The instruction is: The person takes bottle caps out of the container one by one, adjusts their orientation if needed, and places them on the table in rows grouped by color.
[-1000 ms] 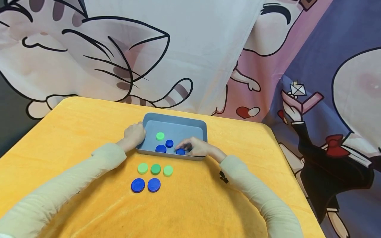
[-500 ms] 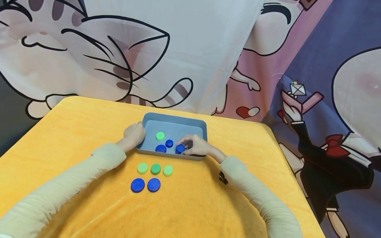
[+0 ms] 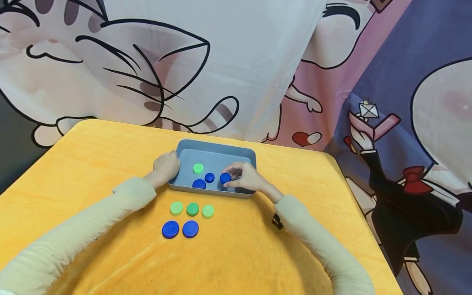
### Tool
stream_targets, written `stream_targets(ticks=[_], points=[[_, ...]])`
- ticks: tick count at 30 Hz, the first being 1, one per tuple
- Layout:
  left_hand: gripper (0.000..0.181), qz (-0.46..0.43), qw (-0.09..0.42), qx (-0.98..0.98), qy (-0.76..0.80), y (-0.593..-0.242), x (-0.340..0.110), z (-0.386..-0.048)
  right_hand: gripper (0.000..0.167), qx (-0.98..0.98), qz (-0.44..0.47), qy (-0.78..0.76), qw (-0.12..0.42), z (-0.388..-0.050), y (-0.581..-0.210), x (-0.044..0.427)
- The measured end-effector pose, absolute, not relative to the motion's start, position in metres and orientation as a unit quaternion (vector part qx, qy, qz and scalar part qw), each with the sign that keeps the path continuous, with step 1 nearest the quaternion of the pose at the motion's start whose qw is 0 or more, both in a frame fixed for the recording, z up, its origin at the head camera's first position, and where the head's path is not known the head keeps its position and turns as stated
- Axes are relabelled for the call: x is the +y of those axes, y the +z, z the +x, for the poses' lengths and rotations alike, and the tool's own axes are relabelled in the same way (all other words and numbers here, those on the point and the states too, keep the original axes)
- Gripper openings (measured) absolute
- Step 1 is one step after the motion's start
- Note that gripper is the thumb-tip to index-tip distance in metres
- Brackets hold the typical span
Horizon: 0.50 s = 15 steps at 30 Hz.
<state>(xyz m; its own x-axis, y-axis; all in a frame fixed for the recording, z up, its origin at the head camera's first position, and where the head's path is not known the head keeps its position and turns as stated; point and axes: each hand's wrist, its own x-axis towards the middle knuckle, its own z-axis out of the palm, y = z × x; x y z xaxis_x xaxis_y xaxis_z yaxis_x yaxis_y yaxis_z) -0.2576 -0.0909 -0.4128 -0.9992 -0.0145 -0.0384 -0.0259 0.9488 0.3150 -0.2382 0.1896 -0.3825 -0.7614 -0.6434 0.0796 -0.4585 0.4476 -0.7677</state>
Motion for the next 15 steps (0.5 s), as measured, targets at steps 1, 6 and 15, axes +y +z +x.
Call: stream_targets(ticks=[1, 6, 15], points=[[0.028, -0.010, 0.019, 0.987, 0.160, -0.413, -0.091, -0.258, 0.036, 0.844, -0.323, -0.414, 0.110, -0.234, -0.377, 0.188], [0.029, -0.012, 0.022, 0.986, 0.163, -0.411, -0.091, -0.257, 0.034, 0.849, -0.318, -0.411, 0.088, -0.218, -0.360, 0.183], [0.029, -0.008, 0.016, 0.987, 0.157, -0.411, -0.091, -0.256, 0.035, 0.842, -0.325, -0.426, 0.065, -0.198, -0.360, 0.176]])
